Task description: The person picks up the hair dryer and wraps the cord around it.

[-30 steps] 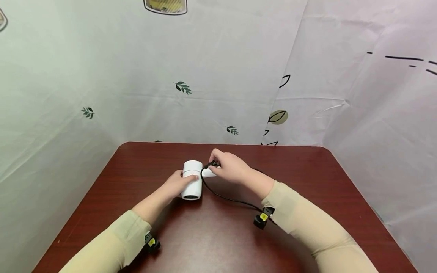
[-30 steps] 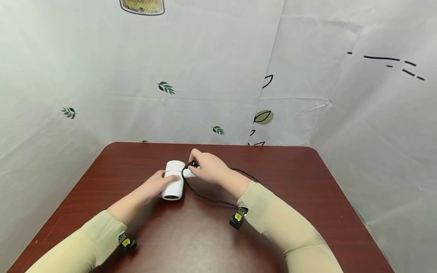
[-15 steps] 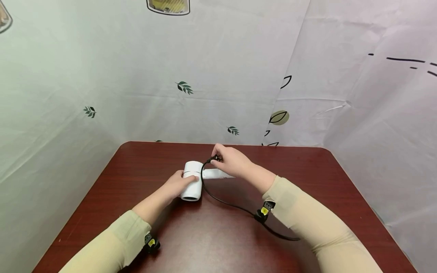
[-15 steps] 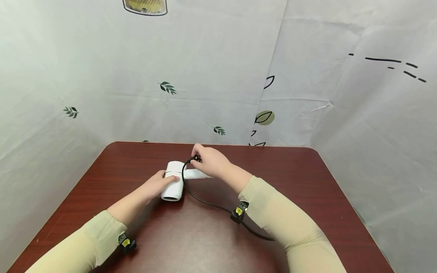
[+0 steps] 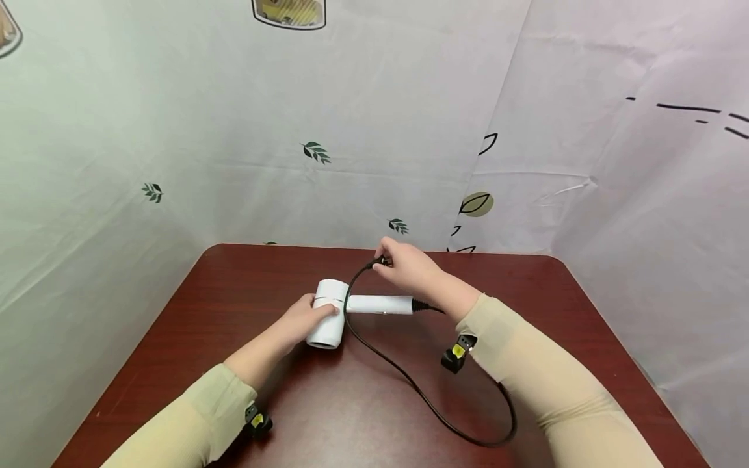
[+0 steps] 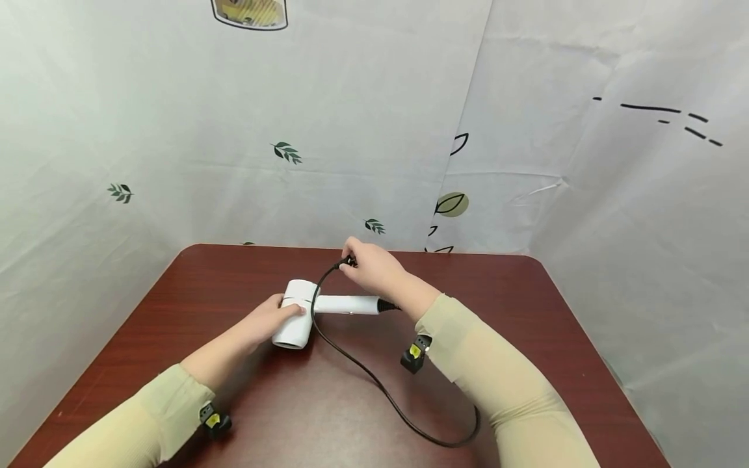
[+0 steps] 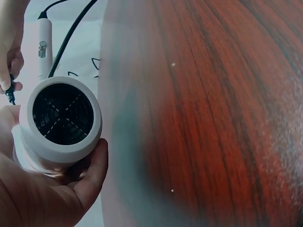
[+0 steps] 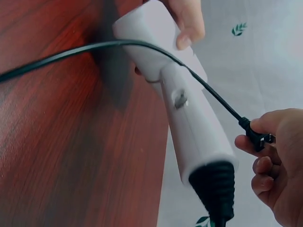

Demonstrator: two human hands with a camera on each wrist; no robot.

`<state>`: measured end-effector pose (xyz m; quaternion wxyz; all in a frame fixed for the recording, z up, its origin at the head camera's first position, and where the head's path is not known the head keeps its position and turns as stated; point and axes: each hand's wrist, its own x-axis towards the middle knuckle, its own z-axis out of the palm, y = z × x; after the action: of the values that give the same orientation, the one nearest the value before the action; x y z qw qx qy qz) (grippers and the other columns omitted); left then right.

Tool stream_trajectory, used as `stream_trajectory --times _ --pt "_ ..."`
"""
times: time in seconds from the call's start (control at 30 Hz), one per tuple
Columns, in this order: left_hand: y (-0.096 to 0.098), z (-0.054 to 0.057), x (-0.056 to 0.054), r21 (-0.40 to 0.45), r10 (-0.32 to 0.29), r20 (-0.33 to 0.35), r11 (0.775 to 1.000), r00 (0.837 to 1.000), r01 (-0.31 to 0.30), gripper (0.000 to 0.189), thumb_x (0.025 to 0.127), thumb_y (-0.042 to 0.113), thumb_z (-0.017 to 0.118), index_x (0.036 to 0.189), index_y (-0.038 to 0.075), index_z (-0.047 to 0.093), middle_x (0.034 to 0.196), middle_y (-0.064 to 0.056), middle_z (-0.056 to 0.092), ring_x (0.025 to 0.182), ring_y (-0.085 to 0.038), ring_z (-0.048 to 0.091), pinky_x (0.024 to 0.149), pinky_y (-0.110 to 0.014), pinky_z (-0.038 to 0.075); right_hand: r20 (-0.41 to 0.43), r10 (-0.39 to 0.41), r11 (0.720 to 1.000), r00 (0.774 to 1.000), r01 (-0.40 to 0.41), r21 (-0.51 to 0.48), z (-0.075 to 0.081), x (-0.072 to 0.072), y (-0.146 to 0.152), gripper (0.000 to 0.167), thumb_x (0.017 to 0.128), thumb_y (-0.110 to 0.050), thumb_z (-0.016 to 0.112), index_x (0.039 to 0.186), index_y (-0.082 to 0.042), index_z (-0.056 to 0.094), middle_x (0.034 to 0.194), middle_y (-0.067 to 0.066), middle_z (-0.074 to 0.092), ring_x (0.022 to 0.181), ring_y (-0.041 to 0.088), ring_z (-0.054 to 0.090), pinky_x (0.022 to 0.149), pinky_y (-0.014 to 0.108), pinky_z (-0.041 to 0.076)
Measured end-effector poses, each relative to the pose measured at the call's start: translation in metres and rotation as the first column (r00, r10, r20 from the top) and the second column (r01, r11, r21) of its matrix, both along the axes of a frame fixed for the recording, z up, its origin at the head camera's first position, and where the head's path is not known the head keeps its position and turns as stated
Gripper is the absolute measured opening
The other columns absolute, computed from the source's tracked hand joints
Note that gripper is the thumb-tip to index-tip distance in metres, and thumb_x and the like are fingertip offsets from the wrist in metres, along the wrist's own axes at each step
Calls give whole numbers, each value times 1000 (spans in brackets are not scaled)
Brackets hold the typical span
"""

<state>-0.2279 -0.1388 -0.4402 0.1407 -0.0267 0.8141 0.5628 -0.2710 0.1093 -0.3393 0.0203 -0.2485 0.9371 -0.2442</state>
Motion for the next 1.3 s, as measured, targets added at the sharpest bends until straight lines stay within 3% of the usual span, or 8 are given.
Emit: stream_trajectory --times 0.23,0.43,0.77,1.1,1.3 --pt "1 4 4 4 -12 -11 1000 1000 12 60 87 28 67 133 -5 44 113 -19 60 88 -24 64 70 -35 54 -10 -2 1000 1000 2 -6 0 -8 10 16 98 -26 64 107 -16 54 99 -1 65 84 14 62 72 35 49" --pt "1 3 5 36 -32 -18 999 999 33 60 88 26 65 134 -5 43 113 -19 59 87 -23 64 70 -35 55 -19 -12 1000 1000 11 -9 -3 -14 17 16 97 -26 64 104 -17 53 95 -2 65 79 15 60 68 35 48" --pt "0 4 5 85 -61 -14 994 998 62 55 90 24 58 134 -5 43 111 -18 60 85 -22 64 69 -34 54 56 -34 999 998 33 25 -14 -23 28 16 97 -26 65 104 -16 55 100 0 65 85 16 62 71 36 48" --pt "5 5 7 83 -72 -7 994 997 72 52 93 21 52 134 -8 40 109 -17 60 83 -21 62 68 -33 52 89 -8 998 996 3 59 -23 -27 41 24 99 -23 62 119 -11 68 110 3 68 102 18 62 87 40 49" --pt "5 5 7 89 -70 1 994 998 70 52 93 22 52 135 -6 40 108 -16 60 82 -20 62 68 -33 53 94 -58 997 994 52 63 -33 -30 49 24 98 -24 62 118 -13 70 108 1 69 97 16 63 85 39 50"
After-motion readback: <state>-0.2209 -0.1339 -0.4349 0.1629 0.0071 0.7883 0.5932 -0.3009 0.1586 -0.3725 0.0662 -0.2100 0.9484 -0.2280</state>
